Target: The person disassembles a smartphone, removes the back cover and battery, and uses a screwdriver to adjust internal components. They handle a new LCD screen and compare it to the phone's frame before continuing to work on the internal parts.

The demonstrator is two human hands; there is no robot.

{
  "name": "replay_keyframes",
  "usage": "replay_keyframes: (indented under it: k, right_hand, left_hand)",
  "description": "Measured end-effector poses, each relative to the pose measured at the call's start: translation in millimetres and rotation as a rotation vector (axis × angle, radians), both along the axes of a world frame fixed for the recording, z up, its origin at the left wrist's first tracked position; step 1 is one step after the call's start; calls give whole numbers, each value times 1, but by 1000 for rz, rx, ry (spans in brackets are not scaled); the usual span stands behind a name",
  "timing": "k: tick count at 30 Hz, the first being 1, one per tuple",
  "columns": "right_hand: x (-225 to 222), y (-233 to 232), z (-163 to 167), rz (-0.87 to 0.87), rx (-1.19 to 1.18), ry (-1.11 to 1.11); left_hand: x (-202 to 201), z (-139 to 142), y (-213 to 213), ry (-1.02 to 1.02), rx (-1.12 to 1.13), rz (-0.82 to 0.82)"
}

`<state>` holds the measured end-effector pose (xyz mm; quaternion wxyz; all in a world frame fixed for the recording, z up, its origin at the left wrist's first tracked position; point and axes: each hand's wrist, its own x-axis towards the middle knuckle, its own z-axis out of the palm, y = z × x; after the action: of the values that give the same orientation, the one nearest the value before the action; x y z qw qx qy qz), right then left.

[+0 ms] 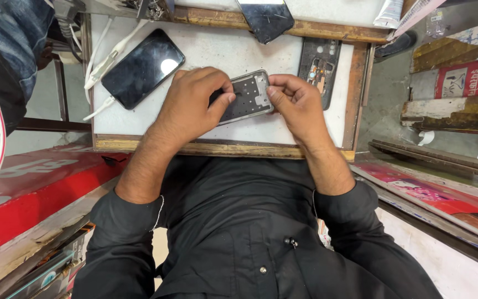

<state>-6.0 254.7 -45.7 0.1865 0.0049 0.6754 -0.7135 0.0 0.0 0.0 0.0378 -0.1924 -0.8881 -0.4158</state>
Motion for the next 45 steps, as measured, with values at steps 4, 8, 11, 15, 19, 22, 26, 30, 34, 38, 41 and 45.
replay_keyframes:
  k: [4, 8, 11, 15, 19, 22, 26, 30, 34, 38, 41, 45]
  right_hand:
    - [9, -6, -9, -48, -34, -130]
    - [9, -2, -15, -21, -28, -152]
    - [10, -2, -17, -22, -54, -167]
    - [12, -3, -17, -26, -24, -120]
    - [17, -4, -16, -35, -17, -97]
    - [18, 2, -21, -36, 15, -55]
    - [23, 5, -33, -26, 0, 42]
    - [25, 7, -38, -19, -15, 73]
    - [28, 8, -40, -39, -6, 67]
    - [29, 9, -42, -52, 5, 43]
    - [29, 8, -40, -69, -1, 59]
    - [28, 3, -37, -91, -46, 31]
  left_hand:
    - [11, -6, 17, 217, -27, 225]
    - [21, -22, 50, 12, 74, 283]
    - [23, -31, 66, 22, 83, 282]
    - [21, -38, 71, 79, 75, 281]
    - [16, -38, 73, 70, 45, 266]
    - [15, -38, 76, 61, 39, 278]
    - [14, -39, 83, 60, 67, 358]
    - [14, -41, 85, 3, 88, 404]
    - [19, -48, 75, -26, 118, 444]
    - [30, -55, 48, -65, 63, 566]
    - [36, -58, 20, -71, -1, 685]
    - [43, -56, -9, -169, -12, 750]
